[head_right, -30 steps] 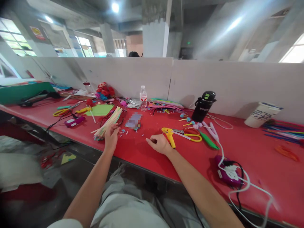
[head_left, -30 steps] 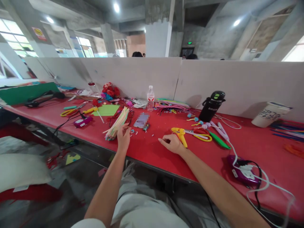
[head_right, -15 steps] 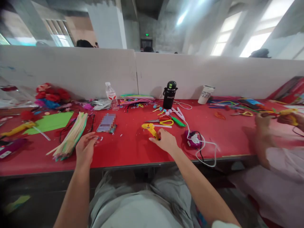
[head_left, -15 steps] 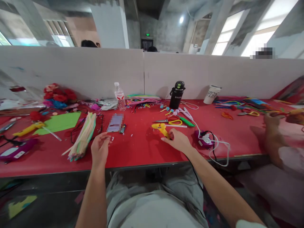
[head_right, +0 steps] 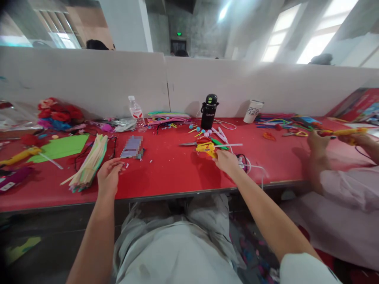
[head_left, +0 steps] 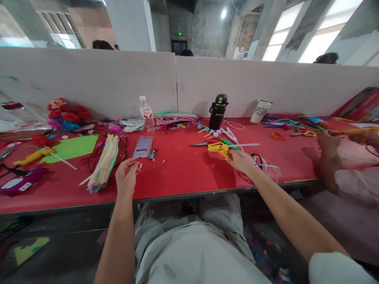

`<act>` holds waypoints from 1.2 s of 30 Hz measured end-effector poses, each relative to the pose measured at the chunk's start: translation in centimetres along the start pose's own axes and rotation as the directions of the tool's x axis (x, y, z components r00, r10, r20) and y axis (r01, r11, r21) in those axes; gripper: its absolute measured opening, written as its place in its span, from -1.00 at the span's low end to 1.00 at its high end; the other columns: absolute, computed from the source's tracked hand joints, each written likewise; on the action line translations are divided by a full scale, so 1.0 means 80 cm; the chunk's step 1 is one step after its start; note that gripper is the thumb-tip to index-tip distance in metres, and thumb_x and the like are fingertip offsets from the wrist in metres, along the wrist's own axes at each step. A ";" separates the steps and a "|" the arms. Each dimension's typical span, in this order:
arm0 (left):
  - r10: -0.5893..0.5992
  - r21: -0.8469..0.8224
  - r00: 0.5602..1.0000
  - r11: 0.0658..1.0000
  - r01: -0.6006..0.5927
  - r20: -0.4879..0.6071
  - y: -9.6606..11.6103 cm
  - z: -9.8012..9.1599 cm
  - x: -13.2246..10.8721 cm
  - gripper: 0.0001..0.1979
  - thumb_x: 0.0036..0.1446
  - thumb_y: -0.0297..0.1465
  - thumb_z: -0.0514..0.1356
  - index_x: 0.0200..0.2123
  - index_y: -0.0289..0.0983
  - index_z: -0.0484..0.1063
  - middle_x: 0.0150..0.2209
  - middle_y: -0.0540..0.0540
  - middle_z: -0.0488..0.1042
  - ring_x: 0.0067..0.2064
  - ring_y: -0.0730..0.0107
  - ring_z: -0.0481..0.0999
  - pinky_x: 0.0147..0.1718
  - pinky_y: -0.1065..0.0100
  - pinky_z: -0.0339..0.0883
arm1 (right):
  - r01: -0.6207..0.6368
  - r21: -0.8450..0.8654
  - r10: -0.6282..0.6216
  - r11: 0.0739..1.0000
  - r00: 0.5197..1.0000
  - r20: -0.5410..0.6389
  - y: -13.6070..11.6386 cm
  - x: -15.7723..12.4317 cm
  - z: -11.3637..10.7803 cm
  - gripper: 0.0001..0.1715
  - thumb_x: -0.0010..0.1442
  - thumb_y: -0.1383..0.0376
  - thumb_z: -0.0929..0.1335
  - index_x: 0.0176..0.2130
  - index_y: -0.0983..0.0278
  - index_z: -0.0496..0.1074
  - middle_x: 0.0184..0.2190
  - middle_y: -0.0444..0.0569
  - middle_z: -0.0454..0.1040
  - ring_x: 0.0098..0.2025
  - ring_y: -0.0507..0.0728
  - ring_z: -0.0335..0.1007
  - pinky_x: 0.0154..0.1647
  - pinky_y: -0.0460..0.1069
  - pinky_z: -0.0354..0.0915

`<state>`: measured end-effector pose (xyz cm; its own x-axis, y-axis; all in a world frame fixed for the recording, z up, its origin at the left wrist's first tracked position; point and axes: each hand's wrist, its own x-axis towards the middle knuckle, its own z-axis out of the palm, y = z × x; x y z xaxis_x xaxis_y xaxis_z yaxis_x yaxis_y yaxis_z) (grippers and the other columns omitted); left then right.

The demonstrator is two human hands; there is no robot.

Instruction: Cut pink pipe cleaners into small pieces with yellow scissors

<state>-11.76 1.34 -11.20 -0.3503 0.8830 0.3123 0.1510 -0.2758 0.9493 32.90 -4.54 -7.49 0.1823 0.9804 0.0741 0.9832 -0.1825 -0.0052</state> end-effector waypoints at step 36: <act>0.185 0.593 0.969 0.767 -0.247 0.164 -0.025 -0.050 0.018 -0.69 -0.13 -0.48 0.18 -0.22 -0.26 0.44 -0.32 -0.08 0.41 -0.43 0.41 0.36 -0.31 0.29 0.33 | 0.647 0.661 -0.641 0.381 0.700 -0.315 -0.267 0.080 0.035 -0.76 0.15 0.20 0.36 -0.22 0.31 0.46 -0.30 -0.03 0.47 -0.33 0.02 0.33 -0.25 -0.07 0.22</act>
<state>-16.26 1.63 -12.50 -0.1597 0.8672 0.4717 0.7502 -0.2040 0.6290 13.12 5.86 -9.69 -0.5052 0.7799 0.3694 0.4985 0.6132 -0.6129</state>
